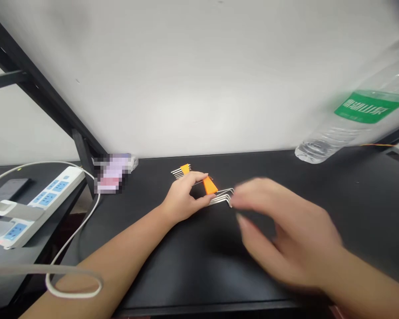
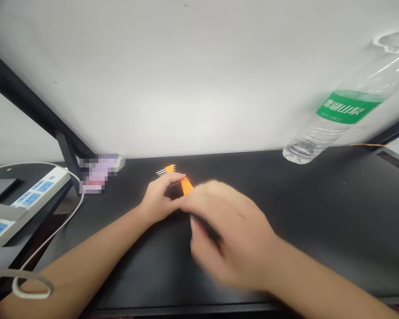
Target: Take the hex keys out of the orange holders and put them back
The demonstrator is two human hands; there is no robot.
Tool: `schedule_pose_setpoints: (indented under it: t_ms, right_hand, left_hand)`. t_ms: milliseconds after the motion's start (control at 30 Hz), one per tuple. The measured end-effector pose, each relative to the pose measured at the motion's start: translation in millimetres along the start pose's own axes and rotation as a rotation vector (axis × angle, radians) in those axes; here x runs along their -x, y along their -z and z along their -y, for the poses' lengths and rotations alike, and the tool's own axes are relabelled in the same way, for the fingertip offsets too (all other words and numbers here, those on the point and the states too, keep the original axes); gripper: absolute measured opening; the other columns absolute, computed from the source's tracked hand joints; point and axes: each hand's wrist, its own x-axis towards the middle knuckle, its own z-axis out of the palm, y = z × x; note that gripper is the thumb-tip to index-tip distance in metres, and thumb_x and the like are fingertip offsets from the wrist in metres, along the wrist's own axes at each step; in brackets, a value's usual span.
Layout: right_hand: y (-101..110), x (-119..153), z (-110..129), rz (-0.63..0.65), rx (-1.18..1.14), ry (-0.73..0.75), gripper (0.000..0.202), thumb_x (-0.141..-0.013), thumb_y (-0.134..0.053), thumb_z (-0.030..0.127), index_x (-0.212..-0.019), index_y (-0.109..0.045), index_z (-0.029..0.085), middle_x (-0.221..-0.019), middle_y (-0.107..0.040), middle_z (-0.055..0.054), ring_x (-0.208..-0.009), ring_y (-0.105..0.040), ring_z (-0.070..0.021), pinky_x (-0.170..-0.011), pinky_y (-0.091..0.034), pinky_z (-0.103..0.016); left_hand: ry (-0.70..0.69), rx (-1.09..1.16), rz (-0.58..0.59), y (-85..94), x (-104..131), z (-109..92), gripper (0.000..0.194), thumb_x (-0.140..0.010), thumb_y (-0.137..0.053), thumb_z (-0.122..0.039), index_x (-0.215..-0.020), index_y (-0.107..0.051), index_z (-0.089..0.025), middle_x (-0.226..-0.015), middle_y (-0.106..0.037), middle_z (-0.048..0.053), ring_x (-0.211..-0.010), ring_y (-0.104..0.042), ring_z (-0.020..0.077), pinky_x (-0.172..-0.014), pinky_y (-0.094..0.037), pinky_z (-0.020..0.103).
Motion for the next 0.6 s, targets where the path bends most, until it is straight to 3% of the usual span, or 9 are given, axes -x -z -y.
schedule_pose_setpoints:
  t_ms: [67,167,267,433,600]
  right_hand:
    - [-11.9,-10.6,-16.3,0.012,-0.005,-0.138,0.017,-0.088,-0.067,0.026,-0.105,-0.063,0.025,-0.096,-0.068,-0.005,-0.079,-0.064,-0.0201,-0.072,-0.054,-0.034]
    - [-34.3,-22.9,-46.4,0.095,-0.134,-0.343,0.026,-0.086,-0.068,0.034,-0.108,-0.061,0.022,-0.09,-0.068,-0.003,-0.074,-0.063,-0.0185,-0.065,-0.052,-0.032]
    - [-50.5,-25.5,-64.6,0.153,-0.312,-0.456,0.015,-0.088,-0.062,0.031,-0.1,-0.066,0.022,-0.087,-0.07,-0.002,-0.072,-0.063,-0.0174,-0.064,-0.052,-0.031]
    - [-58.2,-22.3,-65.6,0.172,-0.481,-0.51,0.019,-0.082,-0.059,0.021,-0.096,-0.071,0.023,-0.089,-0.073,-0.001,-0.075,-0.066,-0.0177,-0.067,-0.053,-0.03]
    - [-59.7,-21.9,-63.7,0.128,-0.357,-0.523,0.014,-0.078,-0.06,0.022,-0.086,-0.071,0.022,-0.077,-0.07,0.001,-0.066,-0.061,-0.0154,-0.06,-0.048,-0.027]
  left_hand:
    - [-0.026,0.012,0.01,0.1,-0.1,-2.0,0.045,-0.082,-0.08,-0.034,-0.12,-0.062,-0.018,-0.113,-0.073,0.009,-0.102,-0.072,0.0206,-0.094,-0.06,0.035]
    - [-0.056,0.039,0.012,-1.0,-0.3,-2.8,0.043,-0.083,-0.079,-0.032,-0.119,-0.062,-0.019,-0.114,-0.072,0.009,-0.102,-0.072,0.02,-0.092,-0.06,0.034]
    - [-0.066,0.048,0.023,-2.3,-0.1,-1.9,0.043,-0.083,-0.079,-0.032,-0.119,-0.061,-0.019,-0.113,-0.072,0.008,-0.101,-0.072,0.0194,-0.091,-0.06,0.034]
    - [-0.045,0.041,0.063,-3.2,0.0,-0.9,0.04,-0.085,-0.077,-0.03,-0.12,-0.06,-0.02,-0.114,-0.072,0.007,-0.102,-0.071,0.0193,-0.091,-0.059,0.033]
    - [0.001,0.041,0.124,-3.9,-0.2,-0.1,0.038,-0.086,-0.075,-0.032,-0.119,-0.06,-0.02,-0.115,-0.072,0.006,-0.103,-0.07,0.0189,-0.091,-0.058,0.033]
